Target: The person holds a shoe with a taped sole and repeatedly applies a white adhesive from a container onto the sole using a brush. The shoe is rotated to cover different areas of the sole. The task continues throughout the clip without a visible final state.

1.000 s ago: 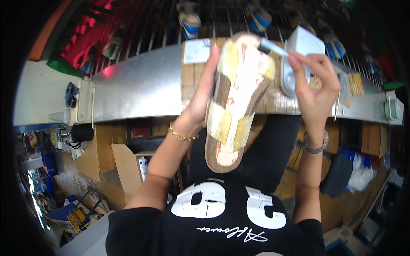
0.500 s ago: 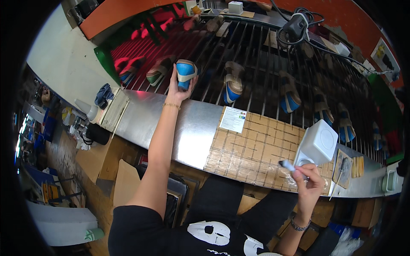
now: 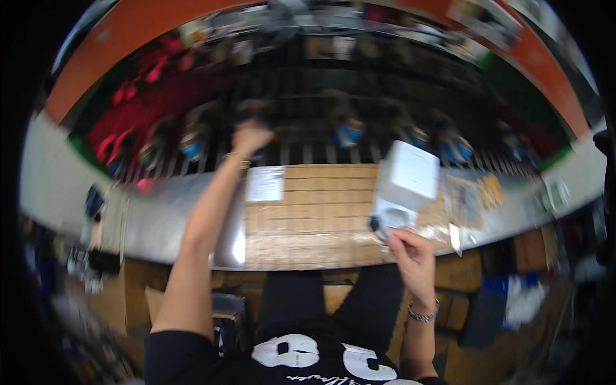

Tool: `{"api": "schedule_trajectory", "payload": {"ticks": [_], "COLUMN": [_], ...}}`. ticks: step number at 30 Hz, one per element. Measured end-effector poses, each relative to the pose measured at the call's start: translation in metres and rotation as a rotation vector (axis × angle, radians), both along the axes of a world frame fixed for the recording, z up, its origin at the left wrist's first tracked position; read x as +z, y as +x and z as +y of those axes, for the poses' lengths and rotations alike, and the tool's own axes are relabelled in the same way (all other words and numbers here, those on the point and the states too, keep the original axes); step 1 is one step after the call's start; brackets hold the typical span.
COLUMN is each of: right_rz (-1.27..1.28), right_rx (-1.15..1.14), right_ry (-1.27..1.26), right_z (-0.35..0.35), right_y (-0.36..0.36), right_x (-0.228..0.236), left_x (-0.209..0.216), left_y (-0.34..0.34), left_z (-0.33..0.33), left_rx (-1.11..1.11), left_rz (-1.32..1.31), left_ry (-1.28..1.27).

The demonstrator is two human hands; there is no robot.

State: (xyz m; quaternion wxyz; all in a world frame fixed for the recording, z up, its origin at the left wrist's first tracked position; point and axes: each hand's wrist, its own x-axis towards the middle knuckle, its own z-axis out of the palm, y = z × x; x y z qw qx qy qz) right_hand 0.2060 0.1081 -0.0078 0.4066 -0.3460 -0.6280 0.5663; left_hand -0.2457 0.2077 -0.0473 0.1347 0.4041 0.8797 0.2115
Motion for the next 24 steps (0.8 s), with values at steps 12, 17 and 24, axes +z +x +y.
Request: {"api": "schedule_trajectory", "payload": {"ticks": [12,17,24], "right_rz": [-0.497,-0.731,-0.858], "right_rx": [-0.376,-0.338,-0.334], "right_ry": [0.429,0.754,0.851], "right_z": [0.019,0.028,0.031], "right_y": [0.074,0.063,0.052], "right_x": [-0.009,-0.014,-0.007], "left_x": [0.043,0.050,0.087], "left_y": [0.078,0.163,0.224], "left_z": [-0.178,-0.192,-0.201], "left_rx": [-0.544,-0.157,-0.366], "left_rz": [-2.130,-1.723,-1.350], "left_ry": [0.601,0.996,1.035]}}
